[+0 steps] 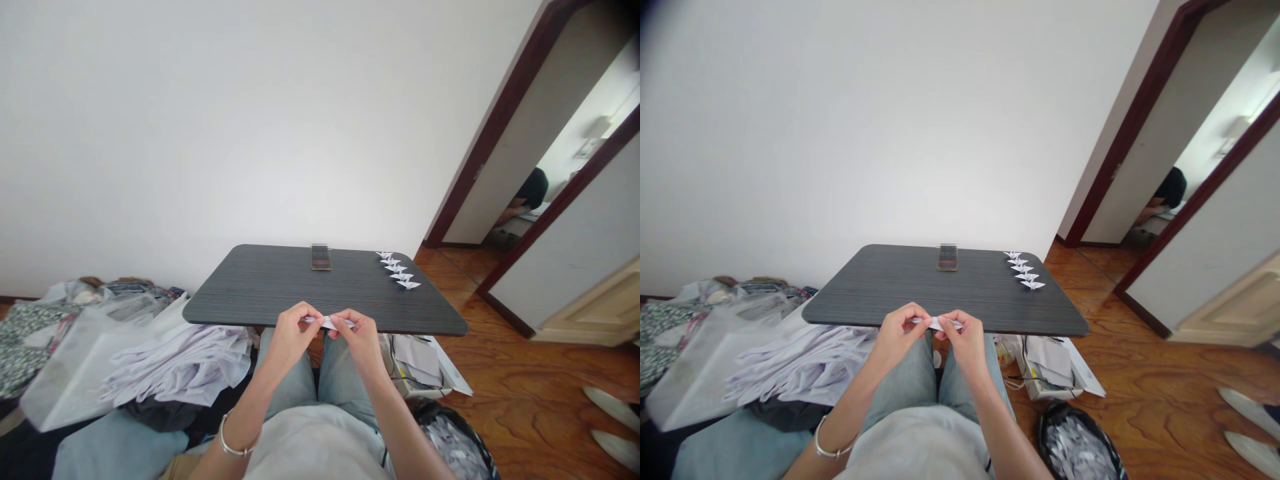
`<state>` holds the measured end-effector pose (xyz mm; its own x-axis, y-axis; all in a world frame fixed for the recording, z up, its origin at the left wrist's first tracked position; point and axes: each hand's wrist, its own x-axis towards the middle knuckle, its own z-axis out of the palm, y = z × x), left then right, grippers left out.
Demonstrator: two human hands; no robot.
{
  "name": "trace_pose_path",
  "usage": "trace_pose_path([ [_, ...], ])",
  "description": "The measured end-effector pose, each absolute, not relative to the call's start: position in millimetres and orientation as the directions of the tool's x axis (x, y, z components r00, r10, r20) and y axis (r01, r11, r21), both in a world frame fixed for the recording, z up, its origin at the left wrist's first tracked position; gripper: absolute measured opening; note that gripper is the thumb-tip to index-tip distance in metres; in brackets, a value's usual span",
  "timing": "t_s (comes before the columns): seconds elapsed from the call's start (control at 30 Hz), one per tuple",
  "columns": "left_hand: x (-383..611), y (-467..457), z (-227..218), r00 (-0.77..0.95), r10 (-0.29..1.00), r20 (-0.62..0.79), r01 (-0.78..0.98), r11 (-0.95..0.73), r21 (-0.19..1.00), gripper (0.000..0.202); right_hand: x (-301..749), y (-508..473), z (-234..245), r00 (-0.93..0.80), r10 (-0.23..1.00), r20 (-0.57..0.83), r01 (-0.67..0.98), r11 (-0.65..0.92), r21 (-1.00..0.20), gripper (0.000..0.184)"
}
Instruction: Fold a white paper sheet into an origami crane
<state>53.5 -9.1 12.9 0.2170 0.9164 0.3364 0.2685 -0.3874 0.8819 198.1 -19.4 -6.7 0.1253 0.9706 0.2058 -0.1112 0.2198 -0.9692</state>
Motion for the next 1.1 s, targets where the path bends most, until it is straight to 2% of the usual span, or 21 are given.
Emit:
trace_pose_path([
  [0.17,55.4,-8.9,16.6,0.225,0.928,0.295,0.284,-0.353,0.891,0.015,195.1,-22.4,-4.7,0.136,0.963,0.233,-0.090,0.247,-0.965,0.017],
  [0.47,54.3,-8.8,14.8,0.202,0.925,0.320,0.288,-0.369,0.884,0.013,193.6,-22.0,-8.6,0.132,0.974,0.182,-0.209,0.207,-0.956,0.020],
  [0.67,51.4,-8.0,19.4,0.241,0.941,0.238,0.255,-0.298,0.920,0.014,194.9,-22.0,-9.3,0.142,0.969,0.201,-0.215,0.229,-0.950,0.023],
  [1.1,40.2,-4.7,19.4,0.325,0.938,0.121,-0.015,-0.123,0.992,0.023,200.7,-21.1,-8.7,0.143,0.971,0.194,-0.214,0.222,-0.951,0.024],
])
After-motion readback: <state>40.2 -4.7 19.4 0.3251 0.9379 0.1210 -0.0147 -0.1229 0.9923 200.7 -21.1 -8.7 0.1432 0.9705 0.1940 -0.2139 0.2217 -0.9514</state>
